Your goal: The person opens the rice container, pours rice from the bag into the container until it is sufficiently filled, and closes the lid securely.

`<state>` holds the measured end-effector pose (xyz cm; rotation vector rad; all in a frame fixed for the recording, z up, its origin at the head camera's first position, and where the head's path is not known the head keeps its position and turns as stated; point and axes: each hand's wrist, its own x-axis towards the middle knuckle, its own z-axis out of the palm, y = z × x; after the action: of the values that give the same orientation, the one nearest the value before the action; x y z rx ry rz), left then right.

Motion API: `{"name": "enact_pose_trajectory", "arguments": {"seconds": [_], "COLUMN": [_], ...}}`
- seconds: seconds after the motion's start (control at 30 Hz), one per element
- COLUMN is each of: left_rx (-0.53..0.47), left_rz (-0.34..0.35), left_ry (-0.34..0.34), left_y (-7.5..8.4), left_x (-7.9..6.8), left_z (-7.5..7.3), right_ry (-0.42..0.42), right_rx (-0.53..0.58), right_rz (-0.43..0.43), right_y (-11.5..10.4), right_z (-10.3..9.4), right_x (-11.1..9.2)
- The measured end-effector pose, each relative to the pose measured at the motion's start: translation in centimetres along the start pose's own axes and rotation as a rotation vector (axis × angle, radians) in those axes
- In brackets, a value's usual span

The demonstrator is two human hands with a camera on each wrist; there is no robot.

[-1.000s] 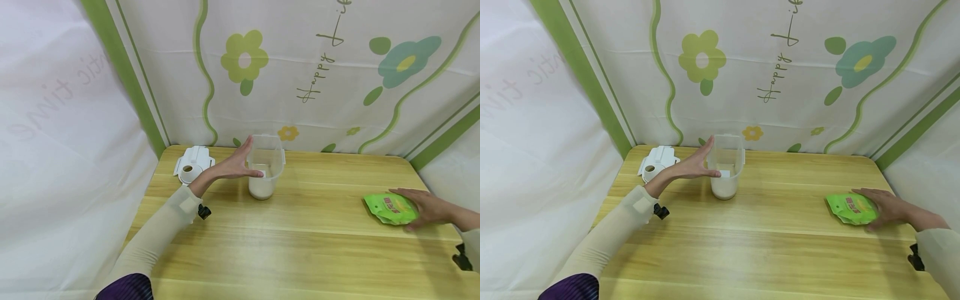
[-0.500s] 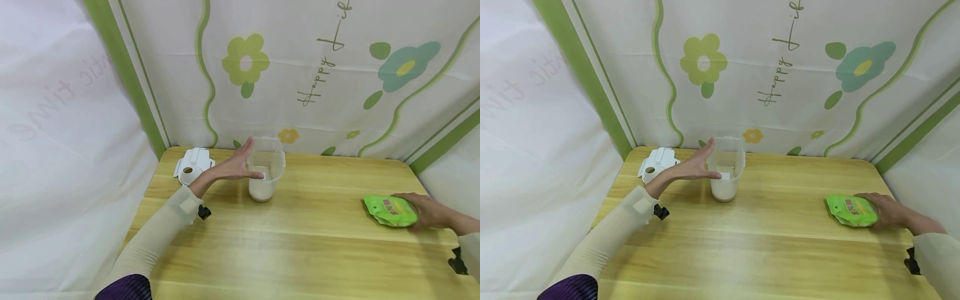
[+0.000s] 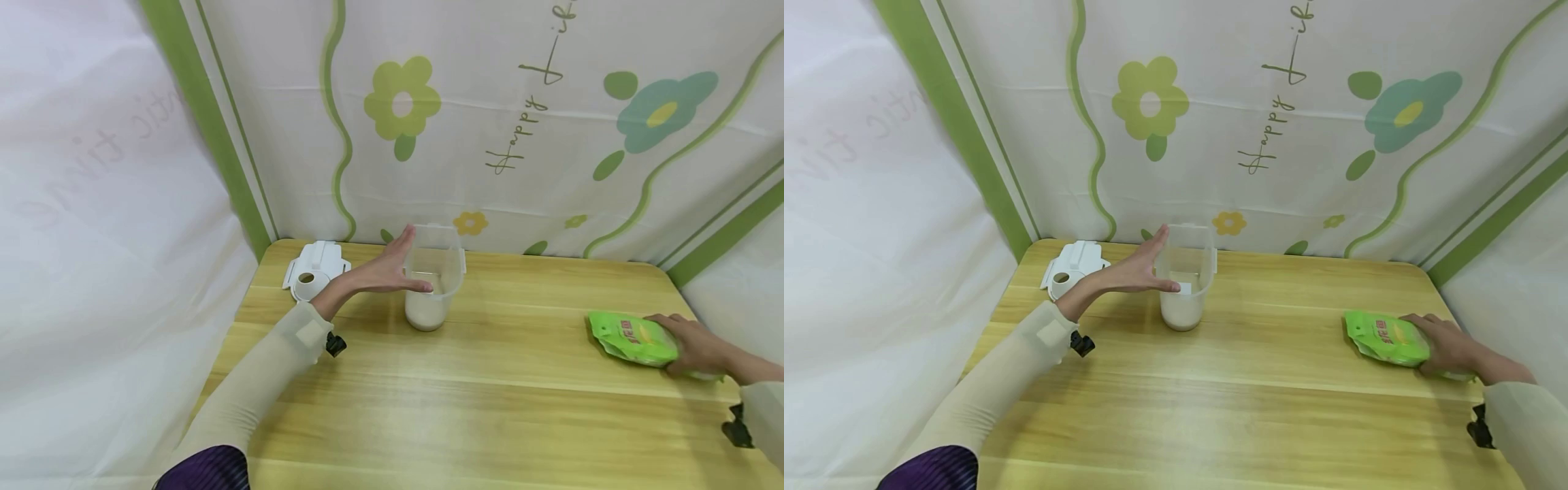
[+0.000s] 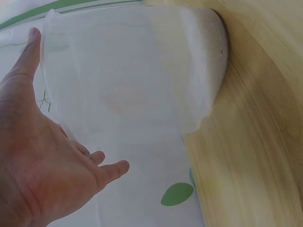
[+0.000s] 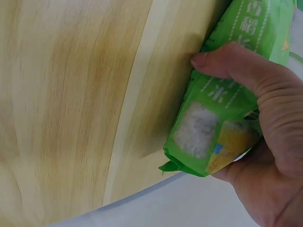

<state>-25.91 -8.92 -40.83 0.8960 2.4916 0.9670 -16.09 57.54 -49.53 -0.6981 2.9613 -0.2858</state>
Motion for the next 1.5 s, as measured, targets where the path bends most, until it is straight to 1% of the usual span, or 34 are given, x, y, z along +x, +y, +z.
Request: {"name": "enact_pose_trajectory", "arguments": {"seconds": [0.1,0.33,0.4,0.5,0.67,0.8,0.97,1.13,1.23,1.37,1.5], "left_rx": [-0.002,0.002,0.005,0.013,-0.006,-0.013,0.002,-0.008,-0.011,-0.014,-0.013], "left_rz": [0.0,-0.003,0.0,0.004,0.013,0.02,0.017,0.018,0.019,0.012,0.008], "left_ry": [-0.003,-0.002,-0.001,-0.008,-0.021,-0.022,-0.018,-0.011,-0.007,-0.006,-0.001], "left_y": [-0.1,-0.1,-0.1,-0.2,-0.2,-0.1,-0.2,-0.3,-0.4,-0.4,-0.3], "left_x": [0.1,0.1,0.1,0.1,0.2,0.4,0.4,0.2,0.2,0.2,0.2], "left_z": [0.2,0.4,0.4,0.4,0.2,0.0,0.0,0.1,0.1,0.1,0.2], "right_ry": [-0.01,0.039,0.038,0.018,-0.025,-0.049,-0.05,-0.057,-0.043,0.0,0.011], "right_rx": [0.025,0.051,0.065,0.086,0.115,0.13,0.139,0.146,0.152,0.159,0.176], "right_rz": [0.033,0.06,0.074,0.118,0.206,0.255,0.263,0.286,0.274,0.255,0.243], "right_y": [-0.3,0.2,0.1,0.1,0.1,0.1,0.1,-0.1,-0.3,-0.7,-0.9], "right_z": [0.1,0.4,0.4,0.1,-0.8,-1.4,-1.4,-1.4,-1.5,-1.3,-1.1], "right_x": [-0.1,-0.1,-0.1,-0.1,-0.1,0.0,-0.1,0.1,0.2,0.5,0.8]}}
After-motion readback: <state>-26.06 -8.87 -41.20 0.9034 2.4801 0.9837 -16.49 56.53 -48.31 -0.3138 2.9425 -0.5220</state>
